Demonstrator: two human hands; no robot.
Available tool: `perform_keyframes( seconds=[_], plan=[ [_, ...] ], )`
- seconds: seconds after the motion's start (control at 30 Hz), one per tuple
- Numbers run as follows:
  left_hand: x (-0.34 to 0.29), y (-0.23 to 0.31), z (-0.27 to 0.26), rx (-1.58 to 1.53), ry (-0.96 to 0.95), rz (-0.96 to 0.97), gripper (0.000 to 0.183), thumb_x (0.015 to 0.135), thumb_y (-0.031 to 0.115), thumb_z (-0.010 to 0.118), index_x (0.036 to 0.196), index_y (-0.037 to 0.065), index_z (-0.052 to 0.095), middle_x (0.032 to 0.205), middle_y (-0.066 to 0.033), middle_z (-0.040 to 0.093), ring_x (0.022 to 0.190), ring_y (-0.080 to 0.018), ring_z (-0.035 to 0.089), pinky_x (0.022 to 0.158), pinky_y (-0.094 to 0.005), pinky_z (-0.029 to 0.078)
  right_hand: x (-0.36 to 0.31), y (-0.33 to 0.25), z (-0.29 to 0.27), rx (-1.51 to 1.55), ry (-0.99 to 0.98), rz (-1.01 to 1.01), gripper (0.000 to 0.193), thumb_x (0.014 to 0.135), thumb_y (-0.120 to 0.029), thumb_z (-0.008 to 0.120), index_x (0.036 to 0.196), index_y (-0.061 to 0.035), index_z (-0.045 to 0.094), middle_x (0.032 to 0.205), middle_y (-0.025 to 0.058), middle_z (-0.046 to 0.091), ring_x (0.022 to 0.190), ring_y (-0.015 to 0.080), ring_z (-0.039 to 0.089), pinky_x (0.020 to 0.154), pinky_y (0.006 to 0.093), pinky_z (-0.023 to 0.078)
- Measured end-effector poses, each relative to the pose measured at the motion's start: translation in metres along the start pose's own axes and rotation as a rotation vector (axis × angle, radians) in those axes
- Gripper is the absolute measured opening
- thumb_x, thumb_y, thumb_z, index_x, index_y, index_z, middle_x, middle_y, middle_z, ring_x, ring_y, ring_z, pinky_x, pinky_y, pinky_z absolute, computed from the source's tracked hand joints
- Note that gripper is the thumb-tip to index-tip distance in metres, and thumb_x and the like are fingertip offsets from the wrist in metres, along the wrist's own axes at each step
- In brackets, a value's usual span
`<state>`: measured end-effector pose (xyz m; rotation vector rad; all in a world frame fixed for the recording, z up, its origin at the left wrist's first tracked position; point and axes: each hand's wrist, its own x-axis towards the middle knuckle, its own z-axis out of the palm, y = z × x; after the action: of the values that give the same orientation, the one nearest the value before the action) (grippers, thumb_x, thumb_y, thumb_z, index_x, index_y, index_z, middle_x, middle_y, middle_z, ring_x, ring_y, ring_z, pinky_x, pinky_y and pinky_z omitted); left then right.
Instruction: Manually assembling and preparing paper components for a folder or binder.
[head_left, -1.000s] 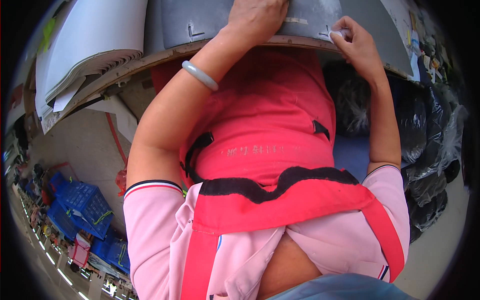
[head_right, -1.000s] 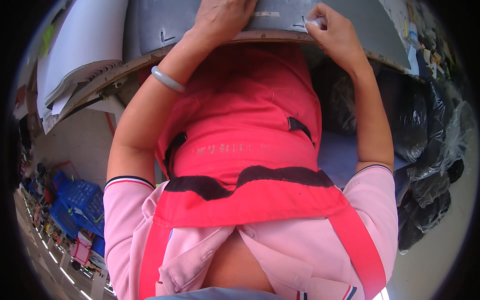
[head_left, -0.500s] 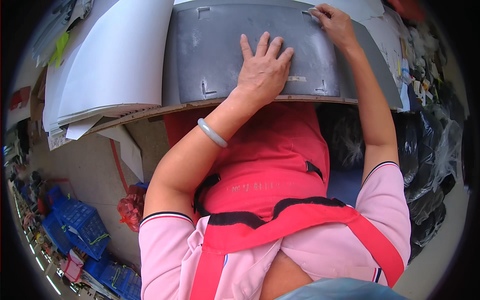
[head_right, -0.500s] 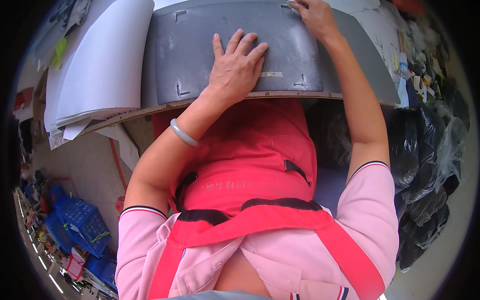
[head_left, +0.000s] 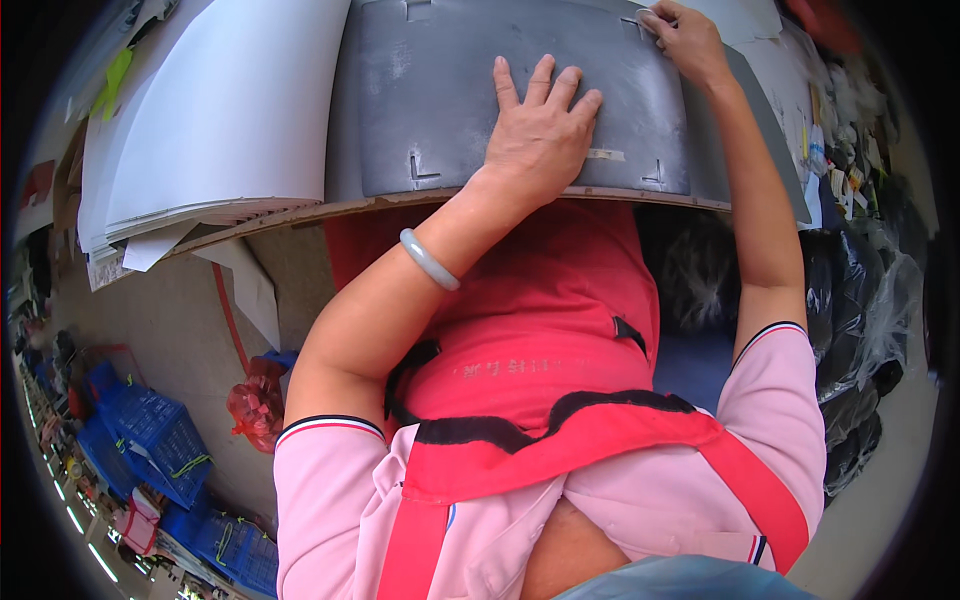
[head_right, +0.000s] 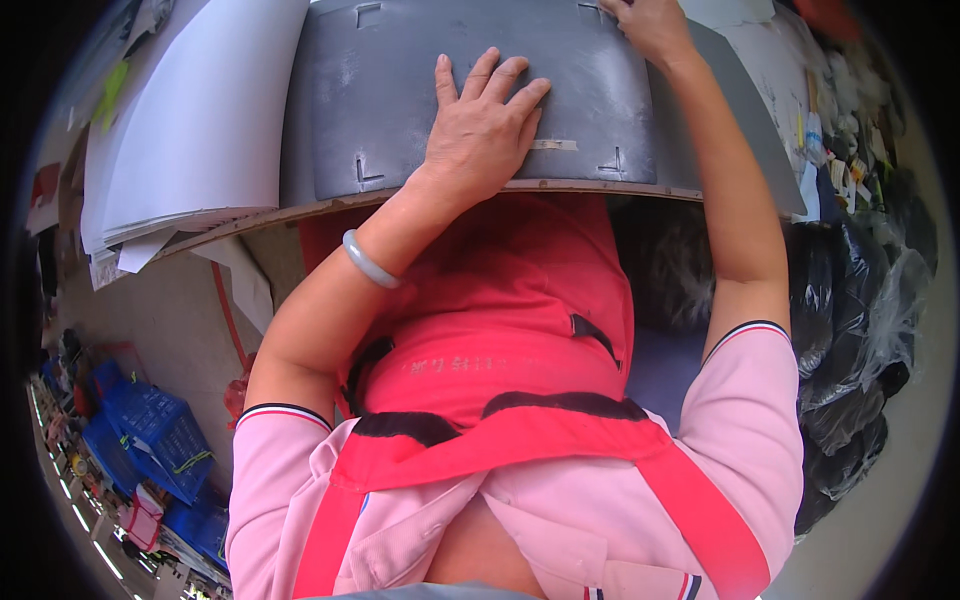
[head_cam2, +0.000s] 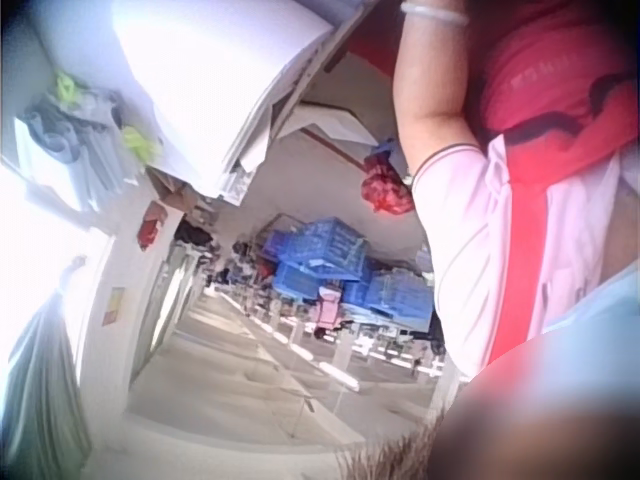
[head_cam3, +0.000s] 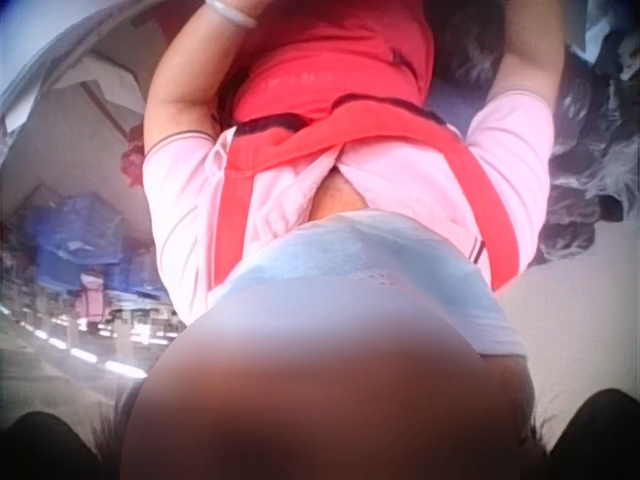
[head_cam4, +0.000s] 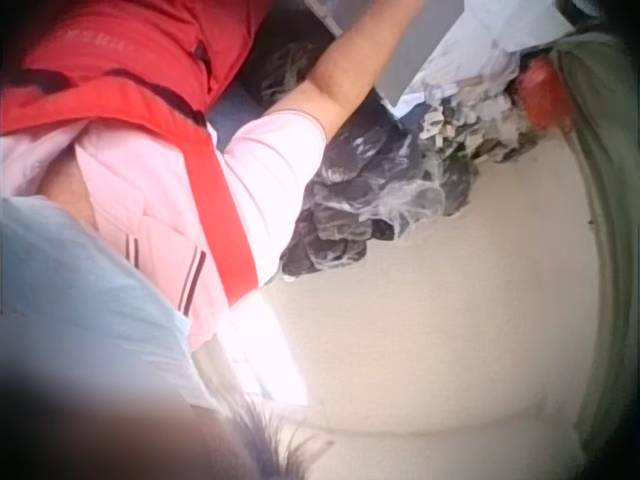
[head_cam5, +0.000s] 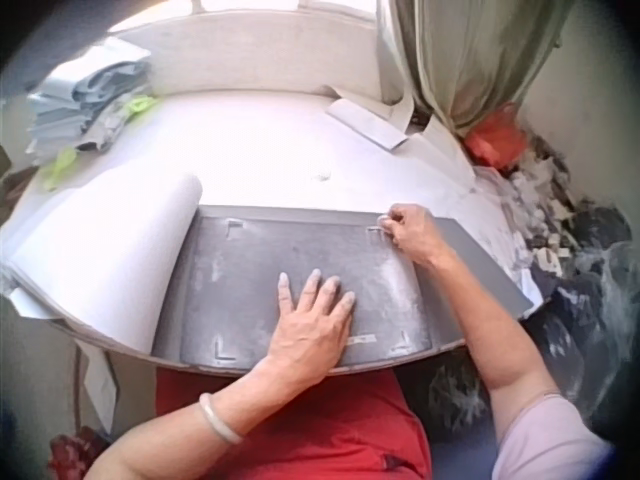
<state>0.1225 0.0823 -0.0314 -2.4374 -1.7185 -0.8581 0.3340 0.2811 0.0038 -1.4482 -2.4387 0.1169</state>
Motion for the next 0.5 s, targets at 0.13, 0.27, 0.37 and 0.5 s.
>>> perform_keyframes(
  seconds=[0.13, 0.27, 0.37, 0.5],
  plan=[
    [-0.003, -0.001, -0.001, 0.022, -0.012, -0.004, 0.032, 0.096, 0.025, 0.059, 0.127, 0.016, 0.062, 0.136, -0.0100, 0.054, 0.135, -0.0351, 0.044, 0.108, -0.0722, 0.025, -0.009, -0.031, -0.004, 0.500, 0.041, 0.372, 0.011, 0.087, -0.012, 0.063, 0.086, -0.0009, 0.065, 0.067, 0.0069, 0.063, 0.058, 0.0161, 0.061, 0.053, 0.0316, 0.050],
    [-0.003, -0.003, -0.002, 0.019, 0.012, -0.002, 0.032, 0.096, 0.025, 0.059, 0.127, 0.016, 0.062, 0.136, -0.0100, 0.054, 0.134, -0.0351, 0.044, 0.108, -0.0725, 0.025, -0.001, -0.023, 0.004, 0.351, 0.039, 0.293, 0.012, 0.087, -0.011, 0.062, 0.093, -0.0012, 0.064, 0.068, 0.0047, 0.063, 0.053, 0.0131, 0.060, 0.049, 0.0309, 0.050],
    [0.001, 0.002, 0.002, 0.016, 0.016, 0.011, 0.032, 0.096, 0.025, 0.059, 0.127, 0.016, 0.062, 0.135, -0.0098, 0.054, 0.134, -0.0350, 0.044, 0.108, -0.0725, 0.025, 0.021, 0.010, -0.012, 0.183, -0.287, 0.269, 0.015, 0.088, -0.012, 0.064, 0.098, -0.0003, 0.064, 0.067, 0.0039, 0.062, 0.053, 0.0126, 0.059, 0.048, 0.0302, 0.049],
    [-0.002, -0.002, 0.003, 0.055, 0.002, -0.003, 0.033, 0.096, 0.026, 0.058, 0.127, 0.017, 0.061, 0.135, -0.0101, 0.055, 0.134, -0.0350, 0.045, 0.108, -0.0726, 0.024, 0.022, -0.047, -0.025, 0.549, -0.023, 0.201, 0.014, 0.090, -0.014, 0.067, 0.093, 0.0004, 0.067, 0.069, 0.0033, 0.064, 0.054, 0.0108, 0.059, 0.049, 0.0268, 0.049]
  ],
)
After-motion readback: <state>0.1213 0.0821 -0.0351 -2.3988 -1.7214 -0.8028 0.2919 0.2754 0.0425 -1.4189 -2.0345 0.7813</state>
